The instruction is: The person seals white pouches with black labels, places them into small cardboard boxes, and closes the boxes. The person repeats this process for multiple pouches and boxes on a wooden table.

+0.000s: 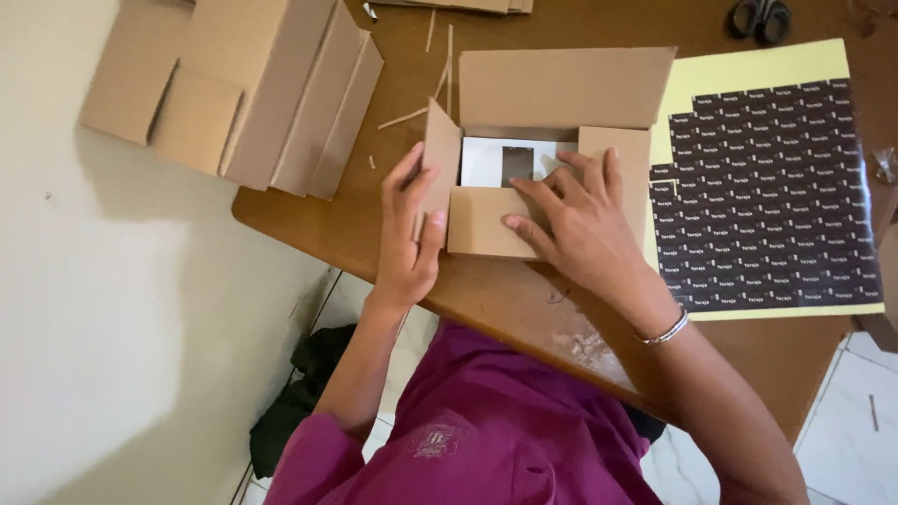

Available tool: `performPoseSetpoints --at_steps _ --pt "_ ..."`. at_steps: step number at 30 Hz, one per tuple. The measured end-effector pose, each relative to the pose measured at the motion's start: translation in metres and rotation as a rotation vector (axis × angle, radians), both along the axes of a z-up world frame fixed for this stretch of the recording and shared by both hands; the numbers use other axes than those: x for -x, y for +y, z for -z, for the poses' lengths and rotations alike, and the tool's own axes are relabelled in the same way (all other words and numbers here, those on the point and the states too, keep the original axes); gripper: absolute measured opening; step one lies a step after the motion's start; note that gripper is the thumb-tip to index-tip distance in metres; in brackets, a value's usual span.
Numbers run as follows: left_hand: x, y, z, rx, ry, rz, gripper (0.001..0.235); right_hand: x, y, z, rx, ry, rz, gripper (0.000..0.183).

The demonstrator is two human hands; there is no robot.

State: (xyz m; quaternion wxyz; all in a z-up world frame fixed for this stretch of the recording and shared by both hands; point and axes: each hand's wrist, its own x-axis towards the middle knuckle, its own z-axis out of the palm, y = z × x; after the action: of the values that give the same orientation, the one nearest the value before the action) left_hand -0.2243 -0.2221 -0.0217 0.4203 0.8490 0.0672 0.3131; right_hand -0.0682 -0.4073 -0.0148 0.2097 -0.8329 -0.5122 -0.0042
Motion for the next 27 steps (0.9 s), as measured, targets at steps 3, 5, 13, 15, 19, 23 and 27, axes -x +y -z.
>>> performPoseSetpoints --at_steps 3,5,13,15,19,23,27 --pt "-0.003 0.005 -0.006 -0.053 -0.018 0.077 0.058 0.000 0.004 0.006 -0.064 0.034 0.006 0.042" --pt "-0.003 0.009 -0.001 -0.097 -0.034 0.083 0.064 -0.004 0.001 0.008 -0.116 0.064 -0.015 0.036" --pt "-0.003 0.010 0.009 -0.118 -0.064 0.023 0.063 -0.014 0.000 -0.004 -0.096 0.142 -0.063 0.028" --pt "-0.002 0.006 0.009 -0.088 -0.040 -0.014 0.055 -0.016 0.001 -0.003 -0.012 0.052 -0.071 0.025" --pt "0.001 0.001 0.008 -0.052 -0.010 -0.063 0.050 -0.013 0.007 -0.030 0.111 0.032 -0.042 0.024" --pt "0.003 0.003 0.016 -0.033 0.013 -0.143 0.052 -0.016 0.004 -0.038 0.182 -0.045 -0.040 0.022" --pt "0.011 -0.003 0.030 -0.053 0.070 -0.245 0.054 -0.011 0.003 -0.032 0.172 -0.163 -0.041 0.021"
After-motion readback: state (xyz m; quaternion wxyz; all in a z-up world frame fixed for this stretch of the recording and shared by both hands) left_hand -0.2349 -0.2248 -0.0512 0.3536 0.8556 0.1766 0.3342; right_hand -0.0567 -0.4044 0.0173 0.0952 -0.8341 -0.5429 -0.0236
